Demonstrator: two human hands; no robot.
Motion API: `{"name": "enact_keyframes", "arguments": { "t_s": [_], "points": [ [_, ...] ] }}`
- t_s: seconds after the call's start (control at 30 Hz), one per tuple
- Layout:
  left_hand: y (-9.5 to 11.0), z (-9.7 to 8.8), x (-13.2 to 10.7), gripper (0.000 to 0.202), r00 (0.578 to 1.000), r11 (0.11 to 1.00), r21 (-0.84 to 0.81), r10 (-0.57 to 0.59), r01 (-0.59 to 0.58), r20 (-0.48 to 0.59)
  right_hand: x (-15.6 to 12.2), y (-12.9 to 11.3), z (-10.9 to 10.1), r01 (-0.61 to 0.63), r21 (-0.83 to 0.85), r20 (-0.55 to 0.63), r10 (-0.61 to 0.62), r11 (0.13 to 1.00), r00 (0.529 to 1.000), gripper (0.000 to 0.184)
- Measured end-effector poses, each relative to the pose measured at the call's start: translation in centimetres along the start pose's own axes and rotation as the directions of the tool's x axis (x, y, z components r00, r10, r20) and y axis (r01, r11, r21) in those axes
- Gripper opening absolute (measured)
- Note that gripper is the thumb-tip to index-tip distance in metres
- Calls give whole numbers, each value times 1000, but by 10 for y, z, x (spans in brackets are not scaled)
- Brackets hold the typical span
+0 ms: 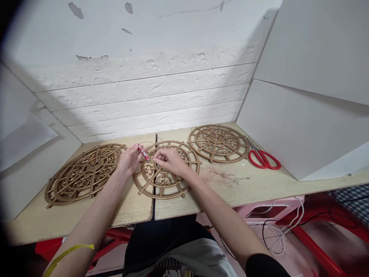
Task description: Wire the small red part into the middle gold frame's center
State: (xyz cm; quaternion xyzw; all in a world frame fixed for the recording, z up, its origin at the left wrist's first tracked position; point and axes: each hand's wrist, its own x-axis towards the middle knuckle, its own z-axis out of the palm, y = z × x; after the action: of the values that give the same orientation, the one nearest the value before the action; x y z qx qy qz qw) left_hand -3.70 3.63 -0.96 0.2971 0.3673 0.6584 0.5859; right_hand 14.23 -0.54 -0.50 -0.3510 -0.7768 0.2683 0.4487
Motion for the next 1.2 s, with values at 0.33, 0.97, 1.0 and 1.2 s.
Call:
{"name": "enact_keyframes", "arguments": {
  "t_s": [0.33, 0.97, 1.0, 1.2],
  "points": [
    [1, 6, -4, 13, 995, 993, -79, -91, 88, -40, -1, -1, 2, -39, 10, 41, 38, 999, 998, 16],
    [-2, 5, -10, 11, 998, 995, -80, -55, 57, 31, -2, 4, -1, 25, -129, 32, -21, 991, 999, 15],
    [-1, 5, -10, 10, 999, 995, -86, -41, 43, 16, -2, 3, -1, 19, -112, 33, -16, 994, 999, 15],
    [9, 6, -13, 10, 1000, 997, -78, -29, 28, -7, 2, 1, -15, -59, 198, -177, 95, 978, 980, 27]
  ]
}}
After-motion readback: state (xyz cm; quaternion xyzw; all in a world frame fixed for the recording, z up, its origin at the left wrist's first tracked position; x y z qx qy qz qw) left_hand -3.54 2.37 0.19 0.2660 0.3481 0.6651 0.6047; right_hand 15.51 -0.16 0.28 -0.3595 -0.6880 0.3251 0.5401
